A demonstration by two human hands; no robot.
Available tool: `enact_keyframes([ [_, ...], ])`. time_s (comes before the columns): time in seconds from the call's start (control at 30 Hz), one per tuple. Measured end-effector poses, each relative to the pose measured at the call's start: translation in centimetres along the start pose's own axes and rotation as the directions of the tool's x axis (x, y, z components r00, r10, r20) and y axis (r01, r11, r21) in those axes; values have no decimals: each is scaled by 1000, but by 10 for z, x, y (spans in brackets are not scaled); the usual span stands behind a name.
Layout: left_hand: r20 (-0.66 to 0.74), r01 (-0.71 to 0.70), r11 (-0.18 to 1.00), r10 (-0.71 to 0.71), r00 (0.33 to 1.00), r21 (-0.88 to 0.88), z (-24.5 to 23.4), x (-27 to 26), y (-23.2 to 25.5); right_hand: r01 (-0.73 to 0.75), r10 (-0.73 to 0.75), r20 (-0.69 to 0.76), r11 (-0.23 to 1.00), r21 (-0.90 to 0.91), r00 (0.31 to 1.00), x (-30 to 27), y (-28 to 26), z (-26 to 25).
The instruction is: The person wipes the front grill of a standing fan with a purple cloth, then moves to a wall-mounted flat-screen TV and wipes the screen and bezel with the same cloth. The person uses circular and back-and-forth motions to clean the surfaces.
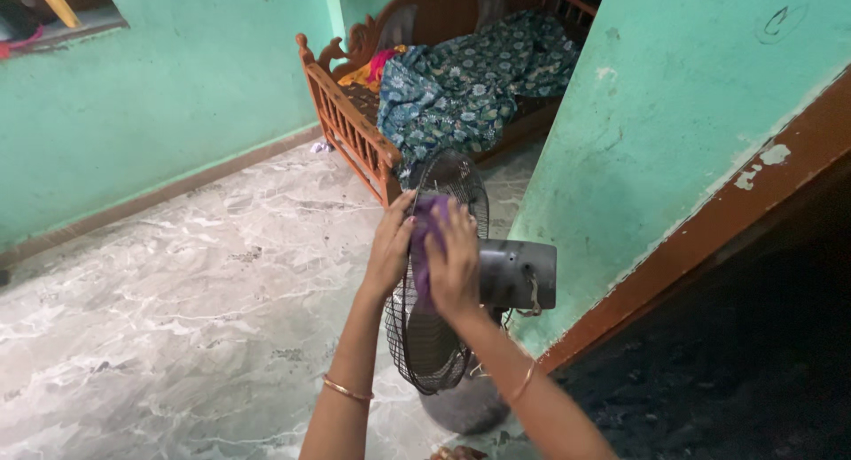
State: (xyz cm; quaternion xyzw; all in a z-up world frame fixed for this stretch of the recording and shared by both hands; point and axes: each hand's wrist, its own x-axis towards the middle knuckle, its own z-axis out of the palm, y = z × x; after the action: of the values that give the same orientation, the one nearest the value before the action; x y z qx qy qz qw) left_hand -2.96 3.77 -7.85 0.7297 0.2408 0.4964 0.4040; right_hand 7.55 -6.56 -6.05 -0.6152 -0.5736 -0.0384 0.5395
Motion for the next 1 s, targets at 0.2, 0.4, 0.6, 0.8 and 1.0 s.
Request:
enact_keyframes([
  [0.2, -62, 38, 999, -38, 997, 1, 5, -5, 0, -13, 14, 83, 1000, -23, 996, 28, 3, -1],
  [0.4, -15, -50, 997, 51, 999, 57, 1, -14, 2, 229, -226, 70, 973, -31, 972, -52, -53, -28],
  [0.6, -13, -56, 997, 57, 998, 48, 4, -4, -7, 45, -41, 58, 998, -55, 997, 33, 7, 0],
  [0.8, 18, -34, 995, 32, 999, 99, -3, -4, 6, -165, 167, 81, 986, -34, 983, 91, 40, 11],
  [1.0, 52, 192, 981, -193, 980, 13, -7, -6, 17, 261, -255, 160, 965, -18, 954, 48, -5, 3],
])
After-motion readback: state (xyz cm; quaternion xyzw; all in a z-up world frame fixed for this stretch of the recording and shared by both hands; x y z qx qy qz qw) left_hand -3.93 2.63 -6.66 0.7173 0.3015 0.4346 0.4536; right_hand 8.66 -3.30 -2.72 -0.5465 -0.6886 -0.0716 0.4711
